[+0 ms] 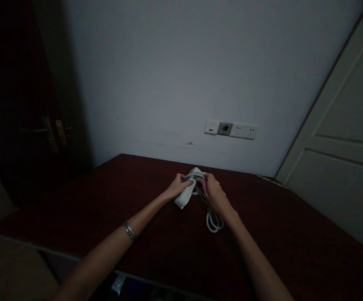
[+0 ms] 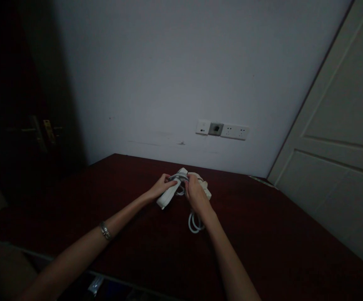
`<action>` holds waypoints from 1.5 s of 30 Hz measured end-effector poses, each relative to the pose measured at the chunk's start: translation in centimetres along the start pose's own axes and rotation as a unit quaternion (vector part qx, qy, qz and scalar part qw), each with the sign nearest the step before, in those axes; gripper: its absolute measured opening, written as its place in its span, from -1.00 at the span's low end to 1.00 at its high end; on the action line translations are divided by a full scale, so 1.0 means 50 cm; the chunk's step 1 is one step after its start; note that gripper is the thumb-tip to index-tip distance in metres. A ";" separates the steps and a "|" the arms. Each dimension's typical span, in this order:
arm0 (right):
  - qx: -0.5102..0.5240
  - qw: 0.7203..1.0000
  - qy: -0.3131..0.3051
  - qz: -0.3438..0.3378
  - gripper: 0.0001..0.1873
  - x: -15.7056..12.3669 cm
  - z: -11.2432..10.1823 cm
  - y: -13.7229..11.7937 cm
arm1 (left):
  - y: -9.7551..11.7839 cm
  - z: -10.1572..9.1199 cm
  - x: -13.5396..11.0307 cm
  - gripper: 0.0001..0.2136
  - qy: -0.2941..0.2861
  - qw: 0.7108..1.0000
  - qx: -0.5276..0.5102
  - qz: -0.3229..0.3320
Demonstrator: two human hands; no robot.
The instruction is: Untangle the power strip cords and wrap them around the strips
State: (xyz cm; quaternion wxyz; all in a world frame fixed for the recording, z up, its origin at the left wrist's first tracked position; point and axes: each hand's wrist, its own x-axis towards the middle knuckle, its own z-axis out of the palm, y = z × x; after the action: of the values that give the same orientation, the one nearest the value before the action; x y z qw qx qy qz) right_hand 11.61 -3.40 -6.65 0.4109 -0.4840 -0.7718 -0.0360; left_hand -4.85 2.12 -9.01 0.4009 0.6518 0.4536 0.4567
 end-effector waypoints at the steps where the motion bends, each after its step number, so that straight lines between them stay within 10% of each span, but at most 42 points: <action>1: 0.002 1.000 0.002 0.010 -0.72 -0.001 0.001 0.001 | 0.004 0.003 -0.005 -0.64 -0.005 1.000 0.000 -0.001; 7: 0.184 0.960 0.127 0.169 -0.71 0.008 0.002 0.022 | 0.025 0.014 -0.032 -0.58 -0.047 0.994 0.050 0.089; 11: 0.449 0.824 0.068 0.339 -0.69 0.018 -0.028 0.032 | 0.046 0.000 -0.046 -0.57 -0.062 0.982 0.082 0.156; 17: 0.629 0.686 -0.067 0.359 -0.82 0.022 -0.064 0.037 | 0.064 -0.026 -0.047 -0.54 -0.082 0.970 0.074 0.215; 23: 0.579 0.709 -0.066 0.398 -0.88 0.025 -0.075 0.029 | 0.072 -0.042 -0.040 -0.56 -0.093 0.958 0.061 0.265; 34: 0.430 0.879 -0.002 0.207 -0.63 0.077 -0.142 -0.029 | 0.063 -0.046 -0.035 -0.50 -0.172 0.951 0.041 0.253; 41: 0.402 0.904 -0.096 0.108 -0.66 0.097 -0.159 -0.114 | 0.055 -0.024 -0.042 -0.52 -0.288 0.930 -0.043 0.224; 45: 0.392 0.911 0.022 0.130 -0.65 0.117 -0.159 -0.107 | 0.062 -0.017 -0.055 -0.51 -0.324 0.922 -0.056 0.203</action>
State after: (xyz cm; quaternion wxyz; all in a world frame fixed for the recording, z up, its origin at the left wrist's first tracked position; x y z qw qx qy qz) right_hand 11.07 -5.63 4.32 0.5858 -0.3794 -0.6446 0.3122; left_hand -5.45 -1.26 -6.50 0.4609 0.8187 0.1302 0.3167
